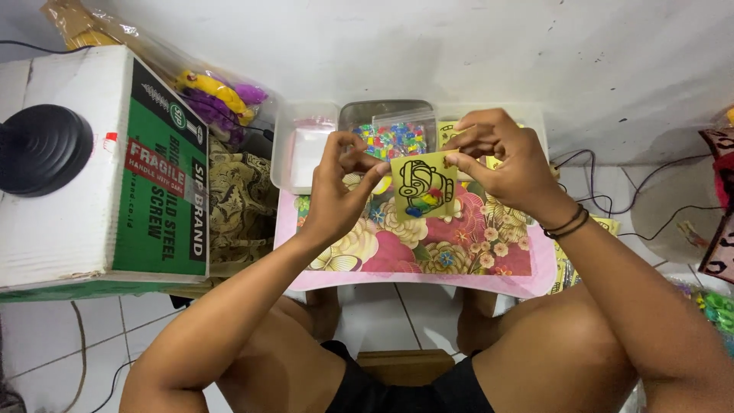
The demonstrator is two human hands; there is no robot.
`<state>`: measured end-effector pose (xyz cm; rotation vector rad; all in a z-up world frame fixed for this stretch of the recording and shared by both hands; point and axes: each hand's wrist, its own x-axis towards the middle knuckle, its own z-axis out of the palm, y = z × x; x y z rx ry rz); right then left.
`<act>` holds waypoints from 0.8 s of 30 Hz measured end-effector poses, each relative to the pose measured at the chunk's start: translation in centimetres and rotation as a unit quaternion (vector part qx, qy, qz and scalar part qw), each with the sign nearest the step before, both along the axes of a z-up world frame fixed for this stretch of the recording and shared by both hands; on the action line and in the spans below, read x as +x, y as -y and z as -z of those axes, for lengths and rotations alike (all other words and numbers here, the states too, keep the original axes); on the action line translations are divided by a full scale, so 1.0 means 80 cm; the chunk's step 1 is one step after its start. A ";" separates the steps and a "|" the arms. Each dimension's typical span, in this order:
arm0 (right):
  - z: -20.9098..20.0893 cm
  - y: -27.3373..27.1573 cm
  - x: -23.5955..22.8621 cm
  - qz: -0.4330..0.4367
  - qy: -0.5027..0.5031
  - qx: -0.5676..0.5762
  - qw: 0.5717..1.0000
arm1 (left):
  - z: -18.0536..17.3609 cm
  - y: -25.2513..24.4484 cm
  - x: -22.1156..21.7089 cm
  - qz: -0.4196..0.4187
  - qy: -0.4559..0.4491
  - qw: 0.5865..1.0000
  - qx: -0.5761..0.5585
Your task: The person places small colorful stickers into clear plastic bags by hand while sitting on the floor.
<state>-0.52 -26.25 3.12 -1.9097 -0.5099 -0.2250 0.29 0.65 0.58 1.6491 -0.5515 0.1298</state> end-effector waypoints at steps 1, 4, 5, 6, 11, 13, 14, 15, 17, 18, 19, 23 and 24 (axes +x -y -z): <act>-0.003 -0.002 -0.001 0.001 0.000 0.000 1.000 | 0.001 0.001 0.002 0.001 0.000 1.000 0.000; -0.011 -0.005 -0.002 0.023 0.037 -0.048 0.998 | 0.003 0.003 0.005 -0.030 0.057 0.997 0.040; -0.013 -0.006 -0.002 0.017 0.051 -0.049 0.997 | 0.002 0.003 0.006 -0.039 0.070 0.995 0.058; -0.015 -0.006 -0.002 0.010 0.065 -0.049 0.997 | 0.001 0.002 0.007 -0.048 0.082 0.993 0.076; -0.008 -0.002 0.002 0.007 0.070 -0.051 0.996 | -0.005 0.002 0.005 -0.069 0.098 0.990 0.072; -0.007 -0.003 0.002 0.007 0.065 -0.042 0.997 | -0.006 0.002 0.005 -0.071 0.109 0.989 0.063; -0.007 -0.003 0.002 0.009 0.060 -0.036 0.998 | -0.006 0.001 0.005 -0.078 0.114 0.989 0.059; -0.007 -0.004 0.001 0.011 0.054 -0.030 0.998 | -0.005 -0.001 0.006 -0.086 0.118 0.988 0.056; -0.004 -0.003 0.003 0.011 0.053 -0.034 0.998 | -0.004 0.002 0.004 -0.089 0.116 0.988 0.046; -0.002 -0.002 0.004 0.011 0.051 -0.039 0.998 | -0.004 0.003 0.002 -0.091 0.114 0.989 0.037; -0.005 -0.003 0.003 0.011 0.051 -0.039 0.998 | -0.003 0.004 0.002 -0.091 0.114 0.989 0.037; -0.007 -0.004 0.001 0.016 0.036 -0.066 0.997 | -0.004 0.005 0.001 -0.096 0.105 0.989 0.033; -0.005 -0.003 0.001 0.013 0.035 -0.066 0.997 | -0.005 0.004 0.001 -0.094 0.103 0.990 0.029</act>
